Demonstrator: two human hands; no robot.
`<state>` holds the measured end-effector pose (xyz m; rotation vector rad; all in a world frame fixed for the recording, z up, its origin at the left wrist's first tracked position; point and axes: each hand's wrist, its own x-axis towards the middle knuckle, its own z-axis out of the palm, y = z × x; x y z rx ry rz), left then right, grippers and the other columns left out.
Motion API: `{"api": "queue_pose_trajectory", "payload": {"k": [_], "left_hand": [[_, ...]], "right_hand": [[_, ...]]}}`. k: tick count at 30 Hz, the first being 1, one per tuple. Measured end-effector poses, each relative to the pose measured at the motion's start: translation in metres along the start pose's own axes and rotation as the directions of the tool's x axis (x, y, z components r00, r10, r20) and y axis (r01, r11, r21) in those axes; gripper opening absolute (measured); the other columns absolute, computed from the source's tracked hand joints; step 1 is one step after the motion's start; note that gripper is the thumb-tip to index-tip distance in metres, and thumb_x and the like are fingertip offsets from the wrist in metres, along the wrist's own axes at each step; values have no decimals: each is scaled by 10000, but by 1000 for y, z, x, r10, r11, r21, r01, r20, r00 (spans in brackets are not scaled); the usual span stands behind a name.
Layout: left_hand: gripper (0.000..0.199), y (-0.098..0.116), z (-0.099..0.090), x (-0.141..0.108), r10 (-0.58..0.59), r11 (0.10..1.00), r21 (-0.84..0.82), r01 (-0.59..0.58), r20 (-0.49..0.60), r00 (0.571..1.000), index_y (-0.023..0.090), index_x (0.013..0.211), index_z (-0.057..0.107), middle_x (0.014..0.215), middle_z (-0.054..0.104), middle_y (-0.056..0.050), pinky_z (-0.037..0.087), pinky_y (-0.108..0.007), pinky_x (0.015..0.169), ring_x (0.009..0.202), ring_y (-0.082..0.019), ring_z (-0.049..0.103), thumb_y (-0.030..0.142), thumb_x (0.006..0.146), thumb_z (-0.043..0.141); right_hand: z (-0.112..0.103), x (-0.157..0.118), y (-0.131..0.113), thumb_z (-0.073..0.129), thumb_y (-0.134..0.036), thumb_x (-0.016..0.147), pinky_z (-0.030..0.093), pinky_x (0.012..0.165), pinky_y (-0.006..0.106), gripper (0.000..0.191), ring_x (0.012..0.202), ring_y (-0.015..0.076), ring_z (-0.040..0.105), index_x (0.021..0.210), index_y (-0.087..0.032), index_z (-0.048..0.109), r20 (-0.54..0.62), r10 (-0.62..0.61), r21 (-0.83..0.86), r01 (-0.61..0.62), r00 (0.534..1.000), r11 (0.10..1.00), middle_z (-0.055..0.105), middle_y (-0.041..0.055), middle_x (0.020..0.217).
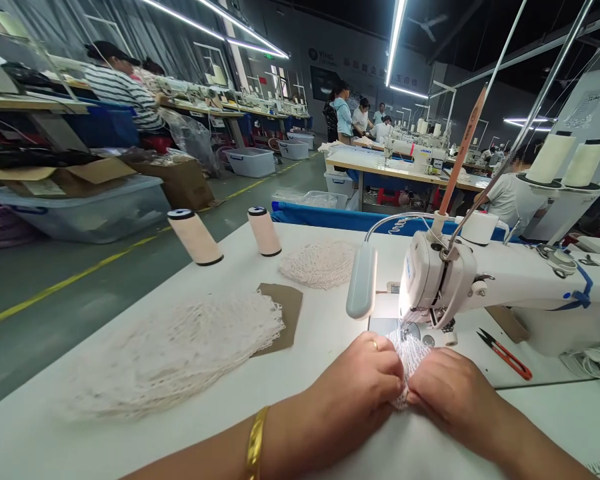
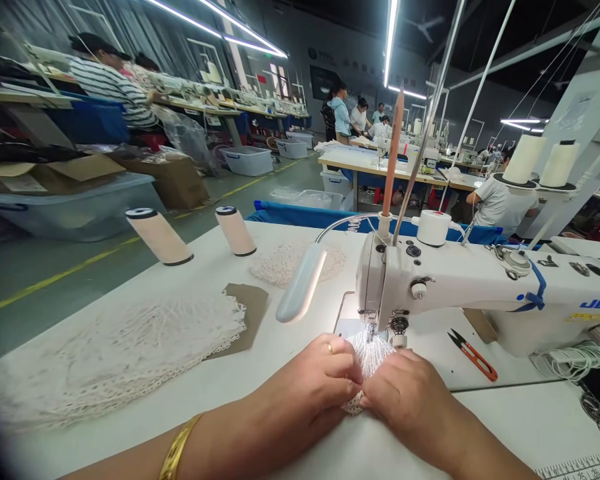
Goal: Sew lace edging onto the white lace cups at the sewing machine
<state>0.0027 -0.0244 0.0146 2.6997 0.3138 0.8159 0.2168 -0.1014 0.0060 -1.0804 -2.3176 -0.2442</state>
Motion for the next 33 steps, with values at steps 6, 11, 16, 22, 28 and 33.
{"api": "queue_pose_trajectory", "payload": {"k": [6,11,16,22,28,33], "left_hand": [[223,2,2,-2,47,999,10,-46,-42,998,224,853,743,856,752,-6,467,-368,804,773,-172,621,106,984,607],[264,-3,5,0,6,1000,16,-6,-29,1000,233,909,778,848,761,-20,467,-384,822,785,-184,644,109,1001,563],[246,-11,9,3,-6,998,56,8,-30,1000,213,844,761,830,751,-17,450,-375,796,774,-180,659,69,952,592],[217,-22,12,11,-87,995,52,87,2,996,194,787,720,825,716,-17,455,-341,795,779,-181,636,84,929,599],[158,-25,0,25,-326,894,-271,358,159,932,201,813,699,858,699,-7,494,-288,810,869,-192,636,151,861,557],[380,-26,-9,35,-420,787,-367,496,269,867,186,685,578,745,632,-1,474,-287,739,785,-182,600,360,1013,495]], "right_hand": [[0,-1,2,349,-320,1177,350,629,305,461,639,155,505,764,-226,532,12,11,-8,-11,1000,1000,569,-25,662],[1,1,5,384,-265,1161,338,618,307,431,627,157,498,757,-227,527,17,41,-16,-41,999,999,576,-23,665],[5,2,11,410,-222,1136,330,592,316,385,628,175,499,778,-233,548,4,62,-51,-62,998,997,594,-10,675],[8,-2,20,415,-209,1125,423,658,309,317,726,204,606,867,-233,598,49,158,-57,-155,986,986,659,15,749],[12,-2,11,658,-373,1023,514,711,340,297,875,269,683,1275,-239,578,78,295,18,-298,952,955,755,73,1092],[16,4,7,418,-139,1054,454,645,304,230,733,220,658,1160,-250,590,-1,367,61,-367,930,928,752,33,927]]}}
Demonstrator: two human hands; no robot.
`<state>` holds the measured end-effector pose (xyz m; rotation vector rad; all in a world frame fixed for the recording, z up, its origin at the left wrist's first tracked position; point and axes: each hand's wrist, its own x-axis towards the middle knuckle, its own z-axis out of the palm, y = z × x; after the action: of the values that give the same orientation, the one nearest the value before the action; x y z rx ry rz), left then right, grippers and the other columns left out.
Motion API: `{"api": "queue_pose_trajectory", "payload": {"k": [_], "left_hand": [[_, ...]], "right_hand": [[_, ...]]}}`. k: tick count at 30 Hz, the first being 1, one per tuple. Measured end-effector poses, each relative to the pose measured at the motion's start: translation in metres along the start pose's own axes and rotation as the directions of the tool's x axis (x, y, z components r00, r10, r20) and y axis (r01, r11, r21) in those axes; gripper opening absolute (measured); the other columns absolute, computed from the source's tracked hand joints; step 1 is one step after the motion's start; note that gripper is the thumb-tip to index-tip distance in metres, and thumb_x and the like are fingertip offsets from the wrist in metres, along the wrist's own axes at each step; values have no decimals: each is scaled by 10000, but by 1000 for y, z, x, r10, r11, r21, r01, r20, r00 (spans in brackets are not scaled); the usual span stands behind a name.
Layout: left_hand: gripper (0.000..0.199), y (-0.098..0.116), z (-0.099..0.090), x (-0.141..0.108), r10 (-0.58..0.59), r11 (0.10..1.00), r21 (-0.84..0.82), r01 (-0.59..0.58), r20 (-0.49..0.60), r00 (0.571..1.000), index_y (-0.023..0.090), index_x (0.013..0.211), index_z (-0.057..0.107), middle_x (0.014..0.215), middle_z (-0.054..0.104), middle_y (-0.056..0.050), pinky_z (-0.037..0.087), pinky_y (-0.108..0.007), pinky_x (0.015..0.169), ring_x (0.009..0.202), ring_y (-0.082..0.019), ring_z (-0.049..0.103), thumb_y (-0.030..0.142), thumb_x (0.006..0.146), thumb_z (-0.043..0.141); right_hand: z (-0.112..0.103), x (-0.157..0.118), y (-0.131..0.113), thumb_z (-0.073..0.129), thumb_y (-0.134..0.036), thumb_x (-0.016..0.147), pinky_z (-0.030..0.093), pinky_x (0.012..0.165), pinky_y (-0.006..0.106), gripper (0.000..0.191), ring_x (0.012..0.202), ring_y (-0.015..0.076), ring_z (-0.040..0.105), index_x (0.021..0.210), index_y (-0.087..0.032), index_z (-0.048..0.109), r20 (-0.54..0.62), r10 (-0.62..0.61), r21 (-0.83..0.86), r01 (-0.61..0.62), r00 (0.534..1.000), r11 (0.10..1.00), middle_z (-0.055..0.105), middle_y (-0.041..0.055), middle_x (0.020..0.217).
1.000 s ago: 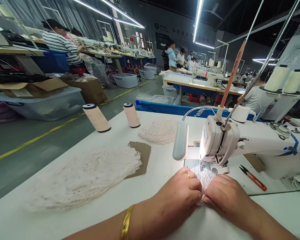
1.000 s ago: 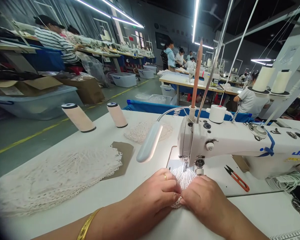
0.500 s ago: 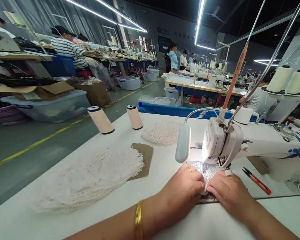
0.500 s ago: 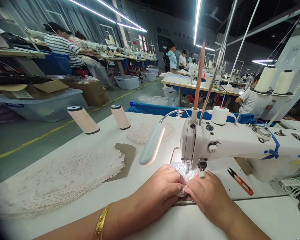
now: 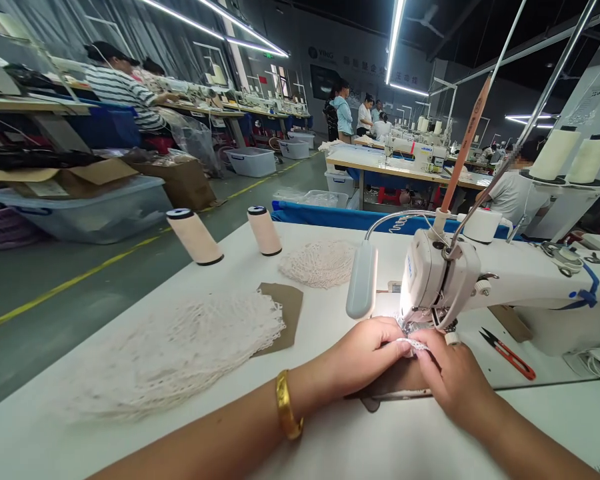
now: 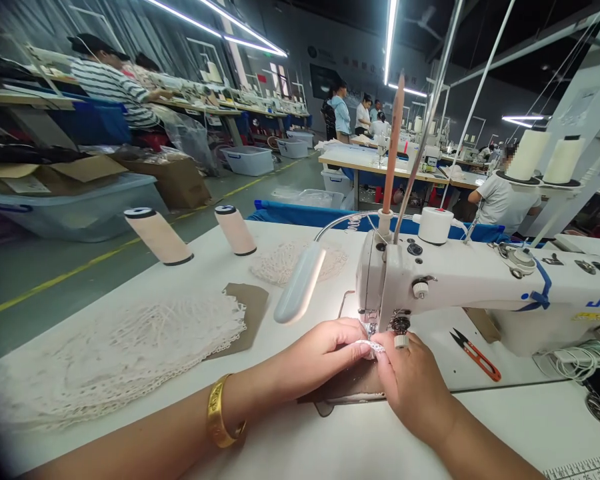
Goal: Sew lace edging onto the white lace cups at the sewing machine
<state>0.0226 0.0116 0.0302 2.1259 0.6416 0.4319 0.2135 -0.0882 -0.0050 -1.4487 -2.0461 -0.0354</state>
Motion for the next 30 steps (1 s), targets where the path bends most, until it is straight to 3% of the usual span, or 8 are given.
{"api": "queue_pose_trajectory", "payload": {"k": [2,5,8,10,14,24,30], "left_hand": [[418,-1,-1,-1,39,999,18,-39,0,999,185,664,550,725,615,1,467,-284,728,770,-177,590,375,1033,499],[328,-5,1,-10,223,965,135,-224,22,975,182,767,654,830,686,-18,471,-299,796,835,-186,615,298,1045,523],[201,-9,7,-25,406,853,348,-390,28,914,202,865,719,927,732,-26,431,-324,781,841,-192,610,172,1007,580],[202,-9,11,-32,465,782,459,-422,22,885,211,841,716,903,733,-14,396,-336,741,789,-188,586,104,971,605],[213,-8,13,-37,499,714,552,-431,31,866,207,788,679,857,720,-6,373,-343,717,737,-180,565,51,924,625],[185,-15,6,-27,495,695,594,-405,15,869,194,808,689,865,714,-25,416,-349,727,762,-188,581,82,940,625],[160,-15,6,-26,551,646,621,-443,22,834,184,845,680,916,728,-52,446,-366,790,842,-211,611,66,928,610]], "right_hand": [[-2,2,1,409,-125,1044,451,656,299,237,744,214,647,1119,-252,594,-8,-1,45,2,1000,999,736,19,895],[-7,0,2,417,-77,996,433,678,300,250,753,205,611,1009,-246,601,31,-97,61,95,995,994,684,10,837],[-14,-5,0,463,-34,941,397,687,303,244,751,194,565,892,-235,592,114,-228,42,224,967,974,652,7,825],[-18,-9,-3,503,-25,929,380,698,305,232,782,193,560,918,-227,617,136,-268,27,267,954,963,665,11,868],[-19,-12,-5,524,2,902,361,705,312,259,800,194,553,971,-218,641,120,-286,7,287,951,958,671,15,891],[-7,-9,5,475,42,877,338,639,331,332,809,217,568,1005,-219,636,130,-214,-43,221,968,974,680,34,914],[-5,-12,10,489,47,876,368,650,326,379,818,224,595,1095,-224,637,117,-226,-90,237,967,967,687,52,967]]}}
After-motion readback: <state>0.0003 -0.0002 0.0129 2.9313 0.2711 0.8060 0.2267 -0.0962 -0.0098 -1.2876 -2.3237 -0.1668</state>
